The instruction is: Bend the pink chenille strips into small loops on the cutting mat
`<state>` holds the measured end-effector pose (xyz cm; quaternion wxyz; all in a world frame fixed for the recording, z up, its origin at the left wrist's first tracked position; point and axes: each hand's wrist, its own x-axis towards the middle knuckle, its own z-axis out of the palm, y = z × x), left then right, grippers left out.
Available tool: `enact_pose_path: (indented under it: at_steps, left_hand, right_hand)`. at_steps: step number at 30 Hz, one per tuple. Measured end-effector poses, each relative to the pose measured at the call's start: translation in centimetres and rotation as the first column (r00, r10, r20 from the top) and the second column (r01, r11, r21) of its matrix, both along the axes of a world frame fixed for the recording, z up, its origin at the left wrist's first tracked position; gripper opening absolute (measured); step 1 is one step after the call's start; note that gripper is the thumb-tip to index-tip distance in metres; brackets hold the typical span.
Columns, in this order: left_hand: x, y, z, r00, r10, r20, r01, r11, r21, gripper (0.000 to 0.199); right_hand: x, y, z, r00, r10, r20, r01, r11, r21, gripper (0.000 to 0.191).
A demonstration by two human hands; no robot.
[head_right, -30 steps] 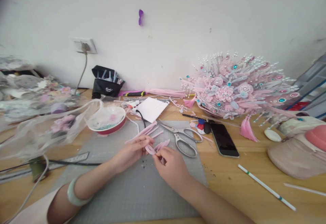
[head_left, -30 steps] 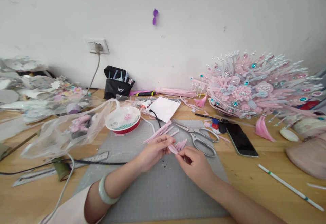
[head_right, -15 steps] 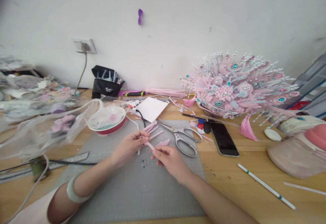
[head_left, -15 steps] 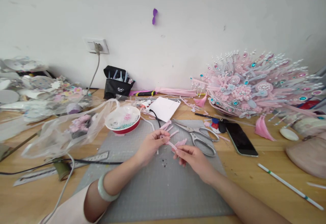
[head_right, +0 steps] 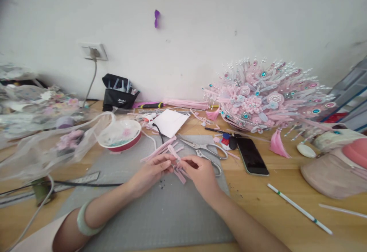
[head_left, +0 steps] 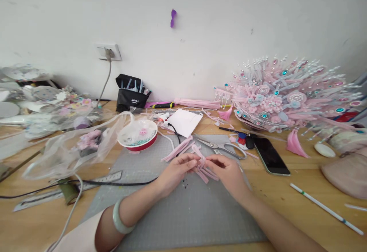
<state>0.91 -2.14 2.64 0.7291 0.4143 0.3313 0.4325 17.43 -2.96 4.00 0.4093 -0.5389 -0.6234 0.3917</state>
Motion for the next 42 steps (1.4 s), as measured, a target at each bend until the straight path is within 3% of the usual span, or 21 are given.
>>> enact_pose_path:
  at_steps: [8, 17, 22, 28, 33, 37, 40, 42]
  left_hand:
    - [0.0, 0.0, -0.4, 1.000, -0.009, -0.024, 0.008, 0.999, -0.045, 0.017]
    - [-0.2, -0.1, -0.1, 0.997, -0.073, -0.040, 0.070, 0.996, -0.053, 0.015]
    - [-0.4, -0.2, 0.5, 0.995, -0.081, -0.066, 0.078, 0.996, -0.036, 0.012]
    - [-0.8, -0.2, 0.8, 0.979, -0.169, -0.117, 0.162, 0.985, -0.067, 0.011]
    - [-0.9, -0.3, 0.7, 0.952, -0.252, -0.173, 0.244, 0.967, -0.070, 0.014]
    - [-0.8, -0.2, 0.7, 0.965, -0.183, -0.190, 0.186, 0.982, 0.001, 0.016]
    - [-0.5, -0.2, 0.9, 0.977, -0.120, -0.177, 0.131, 0.990, 0.050, 0.018]
    - [-0.3, -0.3, 1.2, 0.982, -0.093, -0.167, 0.106, 0.992, 0.067, 0.019]
  right_hand:
    - [-0.7, -0.8, -1.0, 0.990, 0.082, 0.113, -0.105, 0.970, 0.219, 0.014]
    - [-0.6, -1.0, -0.9, 0.987, 0.146, 0.069, -0.157, 0.964, 0.216, 0.011]
    - [-0.4, -0.7, -0.4, 0.965, 0.257, 0.046, -0.261, 0.942, 0.211, 0.012]
    - [0.0, -0.6, -0.5, 0.911, 0.362, 0.197, -0.412, 0.827, 0.382, 0.015]
    - [0.4, -0.2, -0.7, 0.874, 0.337, 0.350, -0.481, 0.704, 0.523, 0.023]
    - [0.4, 0.0, -0.5, 0.895, 0.263, 0.360, -0.420, 0.765, 0.488, 0.018]
    - [0.5, 0.2, -0.4, 0.957, 0.138, 0.256, -0.245, 0.856, 0.455, 0.006]
    - [0.7, 0.3, -0.3, 0.984, 0.038, 0.173, -0.104, 0.915, 0.389, 0.014]
